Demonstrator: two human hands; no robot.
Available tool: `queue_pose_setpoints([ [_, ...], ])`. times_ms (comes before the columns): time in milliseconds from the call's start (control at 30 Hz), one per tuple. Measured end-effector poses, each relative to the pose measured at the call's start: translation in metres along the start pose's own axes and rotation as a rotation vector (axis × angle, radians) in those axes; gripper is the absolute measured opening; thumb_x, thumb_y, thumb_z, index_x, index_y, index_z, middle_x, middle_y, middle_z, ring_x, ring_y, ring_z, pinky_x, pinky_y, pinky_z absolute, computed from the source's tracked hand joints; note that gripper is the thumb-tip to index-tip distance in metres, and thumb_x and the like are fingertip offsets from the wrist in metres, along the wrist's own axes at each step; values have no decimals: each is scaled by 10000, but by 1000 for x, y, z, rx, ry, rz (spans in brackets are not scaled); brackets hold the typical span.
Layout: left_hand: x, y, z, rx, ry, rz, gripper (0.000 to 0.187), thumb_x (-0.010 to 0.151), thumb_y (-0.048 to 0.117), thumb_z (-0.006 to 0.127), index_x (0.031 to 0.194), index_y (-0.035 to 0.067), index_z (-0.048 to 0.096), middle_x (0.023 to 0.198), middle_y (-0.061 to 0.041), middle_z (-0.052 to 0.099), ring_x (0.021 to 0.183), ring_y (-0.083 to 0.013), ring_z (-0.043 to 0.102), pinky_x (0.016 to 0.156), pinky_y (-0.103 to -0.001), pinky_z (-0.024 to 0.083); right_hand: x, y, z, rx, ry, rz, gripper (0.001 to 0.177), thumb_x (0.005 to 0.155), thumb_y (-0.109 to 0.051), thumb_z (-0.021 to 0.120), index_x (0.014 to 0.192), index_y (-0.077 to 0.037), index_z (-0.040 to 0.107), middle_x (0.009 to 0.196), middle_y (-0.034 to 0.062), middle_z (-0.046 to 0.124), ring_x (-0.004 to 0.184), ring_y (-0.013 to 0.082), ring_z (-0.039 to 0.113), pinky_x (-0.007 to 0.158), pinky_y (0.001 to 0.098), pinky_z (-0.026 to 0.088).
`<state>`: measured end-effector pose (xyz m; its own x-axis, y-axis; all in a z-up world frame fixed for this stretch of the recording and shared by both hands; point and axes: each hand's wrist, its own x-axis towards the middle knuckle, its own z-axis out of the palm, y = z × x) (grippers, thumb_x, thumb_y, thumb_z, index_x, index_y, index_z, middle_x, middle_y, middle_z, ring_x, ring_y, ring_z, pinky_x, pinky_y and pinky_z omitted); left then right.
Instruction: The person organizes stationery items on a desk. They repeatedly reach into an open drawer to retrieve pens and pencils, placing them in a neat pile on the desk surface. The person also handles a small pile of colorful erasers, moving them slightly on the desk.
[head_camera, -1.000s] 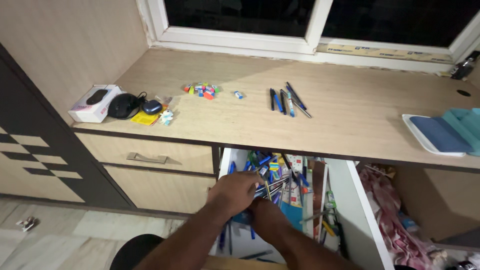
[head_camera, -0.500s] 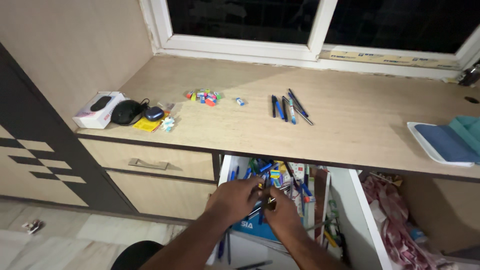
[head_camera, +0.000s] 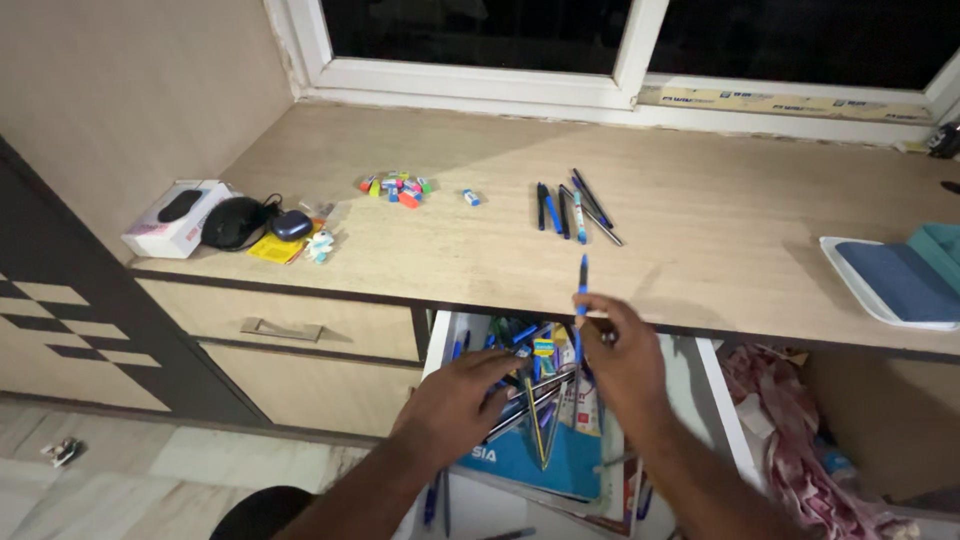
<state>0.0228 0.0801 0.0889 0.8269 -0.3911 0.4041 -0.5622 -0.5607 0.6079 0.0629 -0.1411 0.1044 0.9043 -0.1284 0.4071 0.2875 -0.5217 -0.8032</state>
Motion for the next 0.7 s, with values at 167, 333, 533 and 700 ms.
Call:
queue_pose_setpoints([
  [167,19,6,0,20,111,56,427,904,82,663,1331,97,647,1254,-168,672,1157,-358,641,994,-426,525,40,16,-8,49,-62,1,319,923,-85,688,1242,-103,695,1118,70,738,798,153,719,682,301,571],
  [333,77,-4,15,92,239,204,436,879,107,683,1302,30,609,1304,-197,652,1269,-395,584,1085,-450,478,71,38,-1,-40,-69,-144,393,880,-61,696,1273,-66,691,1146,117,729,864,199,742,733,318,578],
  [533,136,-63,50,184,120,54,553,919,248,687,1385,-6,531,1438,-222,550,1402,-434,433,1160,-491,366,107,65,3,-36,-158,131,373,919,-95,654,1288,-104,706,1012,144,784,876,230,786,772,324,594],
  [700,151,-88,68,364,60,-59,719,967,384,617,1517,-13,378,1576,-224,401,1486,-396,330,1201,-511,254,132,96,11,-254,85,-380,371,876,-43,702,1246,-18,710,1226,218,698,1075,369,692,903,403,558],
])
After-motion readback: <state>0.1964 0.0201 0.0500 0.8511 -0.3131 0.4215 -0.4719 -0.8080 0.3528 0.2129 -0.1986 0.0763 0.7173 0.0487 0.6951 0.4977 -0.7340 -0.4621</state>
